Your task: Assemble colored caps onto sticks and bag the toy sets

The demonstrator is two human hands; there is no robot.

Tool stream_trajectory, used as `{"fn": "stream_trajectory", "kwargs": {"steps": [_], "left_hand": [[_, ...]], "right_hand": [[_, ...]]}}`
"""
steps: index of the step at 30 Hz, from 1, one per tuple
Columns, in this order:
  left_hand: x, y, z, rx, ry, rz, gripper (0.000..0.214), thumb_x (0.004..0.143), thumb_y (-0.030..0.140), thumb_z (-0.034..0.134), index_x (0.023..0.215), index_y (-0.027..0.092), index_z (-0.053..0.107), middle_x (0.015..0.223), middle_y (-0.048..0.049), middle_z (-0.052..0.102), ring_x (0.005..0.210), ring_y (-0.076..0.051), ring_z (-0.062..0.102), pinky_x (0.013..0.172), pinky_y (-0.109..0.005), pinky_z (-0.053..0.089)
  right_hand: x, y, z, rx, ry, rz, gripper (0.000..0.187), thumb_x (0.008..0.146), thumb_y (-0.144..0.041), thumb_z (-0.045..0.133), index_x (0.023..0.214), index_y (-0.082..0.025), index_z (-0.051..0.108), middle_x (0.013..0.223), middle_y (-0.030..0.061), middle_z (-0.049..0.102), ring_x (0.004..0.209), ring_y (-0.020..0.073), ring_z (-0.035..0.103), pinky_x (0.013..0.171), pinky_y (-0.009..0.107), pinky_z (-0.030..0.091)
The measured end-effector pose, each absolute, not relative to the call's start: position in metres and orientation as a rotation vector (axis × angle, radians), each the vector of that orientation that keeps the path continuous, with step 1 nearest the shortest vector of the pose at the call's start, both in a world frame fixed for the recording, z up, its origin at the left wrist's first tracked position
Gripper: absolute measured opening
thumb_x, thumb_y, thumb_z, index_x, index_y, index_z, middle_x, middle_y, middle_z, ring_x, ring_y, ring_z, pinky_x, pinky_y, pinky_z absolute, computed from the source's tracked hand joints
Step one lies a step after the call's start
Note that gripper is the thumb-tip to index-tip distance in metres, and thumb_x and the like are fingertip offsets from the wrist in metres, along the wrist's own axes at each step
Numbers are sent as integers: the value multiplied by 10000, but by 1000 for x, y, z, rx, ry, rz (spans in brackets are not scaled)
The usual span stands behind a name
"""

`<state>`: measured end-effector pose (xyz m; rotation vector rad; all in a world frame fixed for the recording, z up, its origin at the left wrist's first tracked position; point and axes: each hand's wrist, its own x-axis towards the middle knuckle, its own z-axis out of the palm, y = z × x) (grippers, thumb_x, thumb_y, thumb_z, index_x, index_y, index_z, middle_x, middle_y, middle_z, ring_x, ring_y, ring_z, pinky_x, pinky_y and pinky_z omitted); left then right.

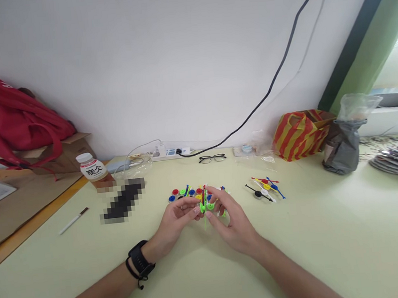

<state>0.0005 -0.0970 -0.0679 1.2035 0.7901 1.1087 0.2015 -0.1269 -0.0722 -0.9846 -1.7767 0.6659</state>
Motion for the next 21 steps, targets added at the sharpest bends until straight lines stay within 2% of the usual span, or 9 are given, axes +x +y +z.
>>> {"fn": "stream_trajectory", "kwargs": {"steps": [2,3,4,5,7,8,10,15,21], "left_hand": [[0,-97,-67,1208,795,1107,324,759,342,893,993,154,770,947,-77,770,826,-187,721,810,-328,612],[0,-97,-67,1213,795,1102,326,758,345,893,991,152,771,943,-79,773,821,-190,724,807,-331,613],[0,-97,-66,1219,795,1095,329,759,349,892,992,150,772,935,-80,775,811,-192,726,802,-333,614],[0,-97,-65,1223,796,1088,332,760,351,891,993,148,772,923,-80,776,800,-191,726,796,-333,614],[0,-97,-64,1226,797,1080,330,761,355,889,991,148,773,896,-74,775,776,-186,725,789,-332,614],[0,-97,-64,1224,796,1078,328,762,356,889,989,150,773,884,-69,774,767,-183,724,789,-332,614],[0,-97,-64,1224,787,1076,323,761,353,890,987,154,773,886,-64,773,771,-180,723,795,-332,613],[1,-98,-64,1239,767,1072,297,781,333,878,996,157,773,931,-70,768,819,-180,716,797,-318,611],[1,-100,-62,1255,785,1064,299,797,342,865,1014,157,775,945,-77,771,847,-187,720,815,-318,607]], "right_hand": [[202,-128,-73,-996,-1780,649,560,999,-348,567,1528,-313,384,1202,76,617,907,207,615,829,384,531],[203,-127,-73,-1008,-1790,652,454,1011,-360,547,1455,-295,474,1168,73,622,906,209,613,826,381,521],[204,-127,-74,-1028,-1806,663,293,1031,-373,506,1289,-270,601,1084,65,634,884,208,609,815,376,506],[205,-126,-74,-1053,-1821,679,261,1054,-383,451,1044,-242,672,960,52,631,837,203,600,791,369,488],[207,-123,-73,-1097,-1830,715,492,1082,-397,360,666,-215,548,729,25,549,723,186,556,730,354,448],[207,-121,-73,-1110,-1818,728,524,1082,-408,357,610,-214,476,671,13,508,682,179,528,701,346,430],[207,-120,-71,-1113,-1780,757,461,1056,-431,441,650,-217,470,668,2,510,668,173,512,667,330,422],[200,-124,-65,-1020,-1711,875,185,994,-410,591,978,-226,585,895,33,655,800,188,621,754,332,515],[198,-126,-66,-997,-1753,872,213,1000,-409,575,1129,-242,609,1054,80,699,874,210,669,815,373,565]]}}
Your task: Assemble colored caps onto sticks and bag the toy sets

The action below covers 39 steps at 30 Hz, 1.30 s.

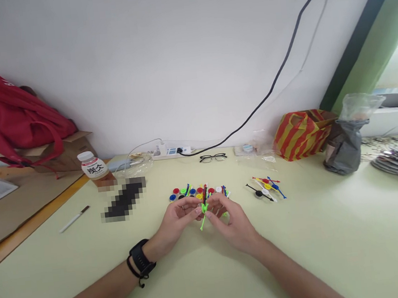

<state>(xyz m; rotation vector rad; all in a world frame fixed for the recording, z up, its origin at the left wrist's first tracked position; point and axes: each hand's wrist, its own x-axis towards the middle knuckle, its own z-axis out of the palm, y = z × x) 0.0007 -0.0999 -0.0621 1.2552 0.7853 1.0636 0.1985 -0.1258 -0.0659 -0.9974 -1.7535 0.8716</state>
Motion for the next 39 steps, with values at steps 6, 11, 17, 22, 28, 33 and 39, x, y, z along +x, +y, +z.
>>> {"fn": "stream_trajectory", "kwargs": {"steps": [6,11,17,22,28,33,39], "left_hand": [[1,-100,-62,1250,795,1075,321,782,364,873,1003,154,775,963,-87,768,870,-206,722,805,-337,617],[0,-98,-64,1247,785,1074,336,770,368,882,1000,150,769,920,-79,772,786,-186,724,798,-337,616],[0,-98,-65,1253,778,1069,324,774,354,881,1006,154,774,924,-78,777,802,-190,728,801,-338,619],[0,-98,-68,1288,774,1043,317,802,352,859,1037,156,776,1009,-102,787,921,-223,742,841,-345,619],[-1,-96,-76,1304,745,1024,302,787,298,875,1032,165,758,1026,-89,787,966,-218,750,904,-343,611],[0,-97,-77,1319,759,1028,387,740,278,908,1069,181,729,1066,-86,764,949,-216,749,892,-352,612],[1,-99,-75,1388,829,993,310,836,375,824,1057,179,731,921,-61,727,804,-162,686,731,-277,577]], "right_hand": [[201,-125,-73,-981,-1720,764,612,1003,-393,569,1555,-303,322,1079,60,642,850,194,644,800,367,561],[204,-124,-71,-1056,-1784,762,366,1063,-449,425,979,-219,697,810,30,622,729,182,595,721,333,494],[202,-124,-64,-1072,-1809,822,346,1028,-479,505,852,-211,634,783,25,645,715,178,561,655,299,454],[199,-126,-63,-1031,-1807,883,316,1024,-492,514,928,-218,639,866,45,691,756,184,600,675,296,487],[200,-123,-65,-1050,-1757,1044,385,1006,-558,517,832,-218,562,737,-6,561,673,154,505,594,266,423],[202,-120,-64,-1038,-1748,1131,379,1017,-517,497,776,-229,446,681,-50,408,618,133,388,571,258,345],[242,-99,-64,-1408,-1995,428,255,962,-269,491,721,-222,425,725,-7,527,700,170,488,645,299,331]]}}
